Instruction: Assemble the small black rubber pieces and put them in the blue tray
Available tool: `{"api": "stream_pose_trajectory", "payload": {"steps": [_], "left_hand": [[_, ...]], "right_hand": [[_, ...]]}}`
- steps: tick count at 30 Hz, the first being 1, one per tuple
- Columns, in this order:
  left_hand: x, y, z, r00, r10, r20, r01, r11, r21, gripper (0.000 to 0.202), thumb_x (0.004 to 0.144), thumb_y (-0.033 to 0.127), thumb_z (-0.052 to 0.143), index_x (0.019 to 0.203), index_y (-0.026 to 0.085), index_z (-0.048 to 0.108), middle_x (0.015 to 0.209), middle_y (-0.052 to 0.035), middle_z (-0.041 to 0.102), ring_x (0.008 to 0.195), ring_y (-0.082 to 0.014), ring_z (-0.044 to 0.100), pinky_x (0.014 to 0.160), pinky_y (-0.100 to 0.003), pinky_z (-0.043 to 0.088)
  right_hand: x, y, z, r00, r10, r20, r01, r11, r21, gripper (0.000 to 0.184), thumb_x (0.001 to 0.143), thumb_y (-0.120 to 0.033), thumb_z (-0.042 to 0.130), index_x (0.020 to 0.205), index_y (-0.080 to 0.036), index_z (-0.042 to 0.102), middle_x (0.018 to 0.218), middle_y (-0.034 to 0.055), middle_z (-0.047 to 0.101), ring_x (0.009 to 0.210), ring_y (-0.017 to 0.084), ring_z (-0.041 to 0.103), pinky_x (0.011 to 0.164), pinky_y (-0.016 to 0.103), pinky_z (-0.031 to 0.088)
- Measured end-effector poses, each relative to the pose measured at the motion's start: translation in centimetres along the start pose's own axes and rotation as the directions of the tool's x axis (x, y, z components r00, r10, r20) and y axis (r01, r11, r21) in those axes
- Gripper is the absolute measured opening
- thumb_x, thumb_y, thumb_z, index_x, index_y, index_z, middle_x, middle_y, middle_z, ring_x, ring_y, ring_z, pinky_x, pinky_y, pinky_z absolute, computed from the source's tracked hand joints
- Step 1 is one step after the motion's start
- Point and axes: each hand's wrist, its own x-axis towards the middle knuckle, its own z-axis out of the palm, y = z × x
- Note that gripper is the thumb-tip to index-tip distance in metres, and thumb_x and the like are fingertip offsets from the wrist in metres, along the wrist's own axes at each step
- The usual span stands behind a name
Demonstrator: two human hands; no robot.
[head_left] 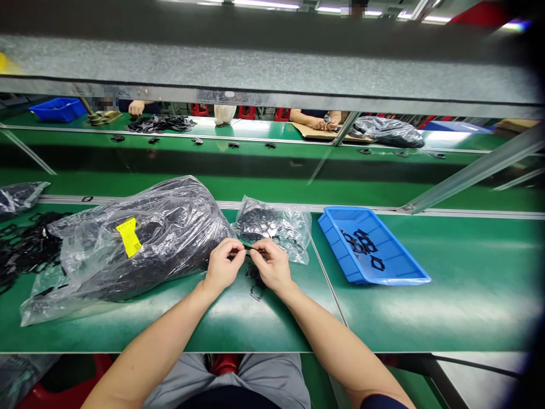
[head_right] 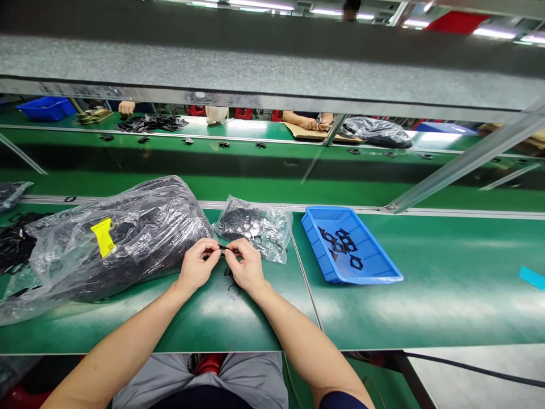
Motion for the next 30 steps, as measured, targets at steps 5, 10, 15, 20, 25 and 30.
{"api": "stream_pose_trajectory", "payload": {"steps": [5, 10, 15, 20, 25, 30], "left_hand": [[-0.03, 0.5, -0.15, 1.0, 0.011, 0.004, -0.011, 0.999, 0.043, 0.006, 0.083, 0.02, 0.056, 0.08, 0.019, 0.062, 0.088, -0.0048, 0.061, 0.078, -0.0146, 0.06, 0.066, -0.024, 0.053], [-0.05, 0.4, -0.01, 0.998, -0.055, 0.012, 0.054, 0.998, 0.024, 0.007, 0.082, 0.02, 0.056, 0.078, 0.018, 0.061, 0.086, -0.0041, 0.06, 0.074, -0.0135, 0.059, 0.062, -0.023, 0.052], [0.18, -0.18, 0.18, 0.963, -0.269, 0.006, 0.266, 0.949, -0.168, 0.009, 0.076, 0.022, 0.064, 0.084, 0.017, 0.062, 0.078, -0.0018, 0.062, 0.067, -0.0114, 0.059, 0.064, -0.023, 0.05], [0.56, 0.24, -0.18, 0.962, -0.27, 0.05, 0.274, 0.942, -0.194, 0.01, 0.075, 0.021, 0.065, 0.083, 0.015, 0.068, 0.079, -0.0035, 0.065, 0.071, -0.0132, 0.06, 0.067, -0.025, 0.049], [0.56, 0.35, -0.46, 0.969, -0.243, 0.047, 0.248, 0.954, -0.169, 0.008, 0.075, 0.021, 0.064, 0.08, 0.016, 0.068, 0.08, -0.0034, 0.065, 0.073, -0.0137, 0.06, 0.068, -0.025, 0.049], [0.33, 0.14, -0.08, 0.958, -0.287, 0.003, 0.28, 0.931, -0.234, 0.022, 0.076, 0.022, 0.065, 0.097, 0.016, 0.065, 0.085, -0.0038, 0.065, 0.075, -0.0128, 0.062, 0.07, -0.025, 0.051]], "right_hand": [[-0.03, 0.05, 0.07, 1.0, 0.015, 0.005, -0.015, 1.0, -0.007, 0.008, 0.085, -0.026, 0.057, 0.08, -0.021, 0.06, 0.082, 0.0033, 0.059, 0.072, 0.016, 0.058, 0.061, 0.028, 0.053], [-0.07, 0.01, 0.1, 1.0, -0.002, 0.012, 0.002, 1.0, -0.016, 0.007, 0.085, -0.025, 0.057, 0.08, -0.021, 0.061, 0.081, 0.0029, 0.06, 0.071, 0.016, 0.058, 0.061, 0.027, 0.052], [0.04, -0.01, 0.05, 0.999, 0.028, 0.017, -0.028, 1.0, 0.004, 0.008, 0.085, -0.026, 0.057, 0.08, -0.021, 0.061, 0.081, 0.0026, 0.06, 0.071, 0.015, 0.058, 0.06, 0.026, 0.05], [0.28, 0.13, -0.02, 0.992, 0.114, 0.05, -0.117, 0.992, 0.047, 0.013, 0.083, -0.031, 0.059, 0.079, -0.019, 0.062, 0.076, 0.002, 0.061, 0.065, 0.015, 0.056, 0.058, 0.026, 0.048], [0.29, 0.29, 0.11, 0.97, 0.215, 0.112, -0.232, 0.957, 0.172, 0.017, 0.079, -0.035, 0.063, 0.086, -0.02, 0.061, 0.068, -0.0004, 0.059, 0.054, 0.013, 0.055, 0.051, 0.026, 0.048], [0.54, 0.59, 0.3, 0.906, 0.367, 0.21, -0.421, 0.832, 0.362, 0.023, 0.074, -0.038, 0.069, 0.084, -0.02, 0.059, 0.062, -0.0014, 0.062, 0.054, 0.015, 0.062, 0.054, 0.029, 0.054]]}}
